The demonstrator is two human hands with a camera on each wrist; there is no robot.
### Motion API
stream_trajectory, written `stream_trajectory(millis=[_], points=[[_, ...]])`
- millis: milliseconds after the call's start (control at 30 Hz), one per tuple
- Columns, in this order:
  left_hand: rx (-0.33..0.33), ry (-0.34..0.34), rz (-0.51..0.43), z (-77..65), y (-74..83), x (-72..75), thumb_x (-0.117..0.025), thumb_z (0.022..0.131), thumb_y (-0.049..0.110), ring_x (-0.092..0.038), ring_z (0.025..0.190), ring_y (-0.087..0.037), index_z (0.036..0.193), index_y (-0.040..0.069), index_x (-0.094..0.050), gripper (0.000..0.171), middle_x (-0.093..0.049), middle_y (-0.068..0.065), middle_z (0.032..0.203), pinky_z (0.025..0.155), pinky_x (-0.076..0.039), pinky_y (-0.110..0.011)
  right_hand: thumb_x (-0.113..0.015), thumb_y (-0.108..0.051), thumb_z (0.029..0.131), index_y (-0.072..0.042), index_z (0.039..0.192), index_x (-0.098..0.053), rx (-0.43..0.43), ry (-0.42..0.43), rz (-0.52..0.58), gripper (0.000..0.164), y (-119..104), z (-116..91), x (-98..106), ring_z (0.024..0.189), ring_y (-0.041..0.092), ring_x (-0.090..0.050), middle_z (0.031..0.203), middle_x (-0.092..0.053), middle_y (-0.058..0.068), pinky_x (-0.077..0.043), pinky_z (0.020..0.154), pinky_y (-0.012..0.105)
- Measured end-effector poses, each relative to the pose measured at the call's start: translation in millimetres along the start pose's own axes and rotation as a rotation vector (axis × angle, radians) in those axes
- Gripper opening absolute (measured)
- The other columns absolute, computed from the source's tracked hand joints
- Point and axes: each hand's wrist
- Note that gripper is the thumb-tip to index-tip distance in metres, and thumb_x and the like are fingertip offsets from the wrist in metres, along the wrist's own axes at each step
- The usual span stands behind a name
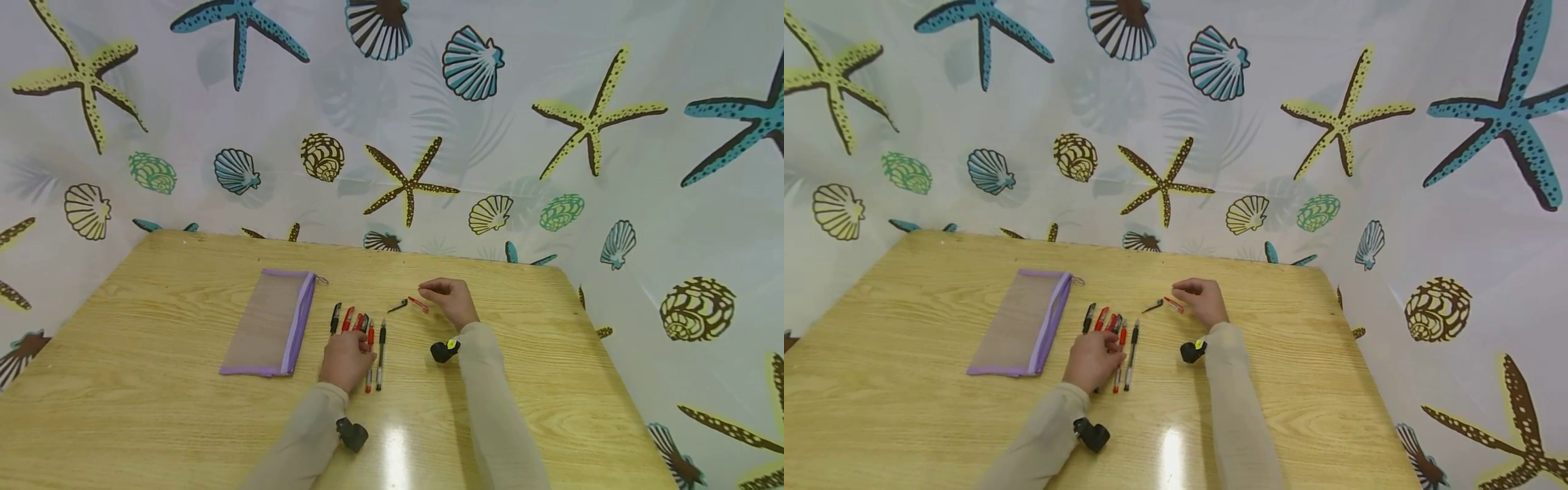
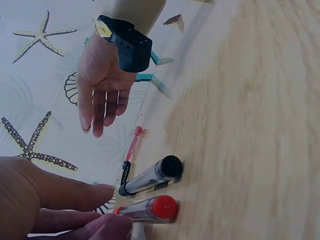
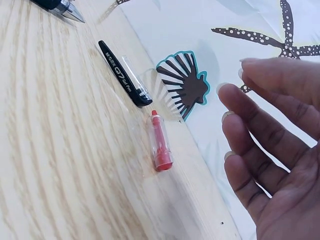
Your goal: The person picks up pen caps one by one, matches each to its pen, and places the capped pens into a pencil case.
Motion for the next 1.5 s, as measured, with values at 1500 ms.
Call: stream_trajectory(millis=[1500], points=[[0.011, 0.006, 0.227, -3.2, 11.8, -6.0, -0.067, 0.076, 0.003, -0.029, 0.045, -0.013, 0.055, 0.014, -0.04, 0.036, -0.032, 0.004, 0.05, 0.039, -0.026, -0.031, -0.068, -0.013, 0.091, 0.007, 0.11, -0.069, -0.039, 0.052, -0.011, 0.028, 1.4, -6.9, 5.8, 0.107, 0.027, -0.059, 0.108, -0.069, 0.013, -0.046, 0.095, 0.043]])
Point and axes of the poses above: each hand's wrist, its own z-axis towards the middle knuckle, its own x-axis out of the back of the hand, y = z × x
